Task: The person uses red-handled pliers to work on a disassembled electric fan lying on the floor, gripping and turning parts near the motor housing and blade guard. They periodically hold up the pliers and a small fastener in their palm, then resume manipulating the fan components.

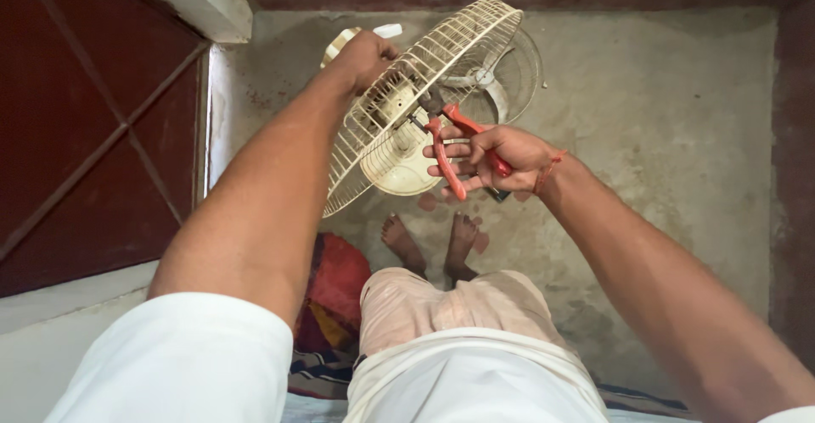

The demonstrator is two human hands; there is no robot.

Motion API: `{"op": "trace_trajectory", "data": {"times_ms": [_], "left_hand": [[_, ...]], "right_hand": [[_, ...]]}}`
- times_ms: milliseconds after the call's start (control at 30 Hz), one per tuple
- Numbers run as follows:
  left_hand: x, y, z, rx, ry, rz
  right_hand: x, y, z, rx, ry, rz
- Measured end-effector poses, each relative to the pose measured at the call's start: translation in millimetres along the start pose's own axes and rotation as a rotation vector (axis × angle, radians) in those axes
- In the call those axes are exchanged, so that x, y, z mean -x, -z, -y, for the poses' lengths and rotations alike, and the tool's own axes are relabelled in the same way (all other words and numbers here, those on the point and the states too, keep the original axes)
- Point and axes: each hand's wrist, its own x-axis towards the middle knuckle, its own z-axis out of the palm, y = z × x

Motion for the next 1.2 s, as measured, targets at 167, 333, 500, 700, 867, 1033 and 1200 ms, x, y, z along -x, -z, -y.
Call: {"op": "trace_trajectory", "data": {"times_ms": [167, 333, 500, 700, 867, 1033, 1200], "left_hand": [[-2.4, -0.8, -0.6, 0.052, -0.067, -0.004], [-3.0, 0.0, 1.3, 0.012, -0.115, 0.013], [-3.2, -2.3, 0.6, -0.031, -0.106, -0.009], [1.3, 0.4, -2.3, 0.022, -0.066, 0.013], [0.9, -0.2, -2.7, -0.002, -0.082, 0.001], [-3.2, -1.3, 1.6, 0.004, -0.086, 0.008], [-1.4, -0.9, 3.1, 0.022, -0.109, 0.006]], "right_hand": [[-5.7, 0.7, -1.5, -0.046, 0.025, 0.05], [-10.5, 1.9, -1.8, -0.12, 0.007, 0.017], [-10.9, -0.5, -1.3, -0.115, 0.002, 0.027], [-10.5, -12.6, 2.4, 0.322, 0.029, -0.246], [-9.3, -14.5, 2.0, 0.605, 0.06, -0.347], [-12.2, -2.3, 1.2, 0.93, 0.153, -0.388], [-17.5, 2.9, -9.0, 1.692, 0.445, -0.631]]}}
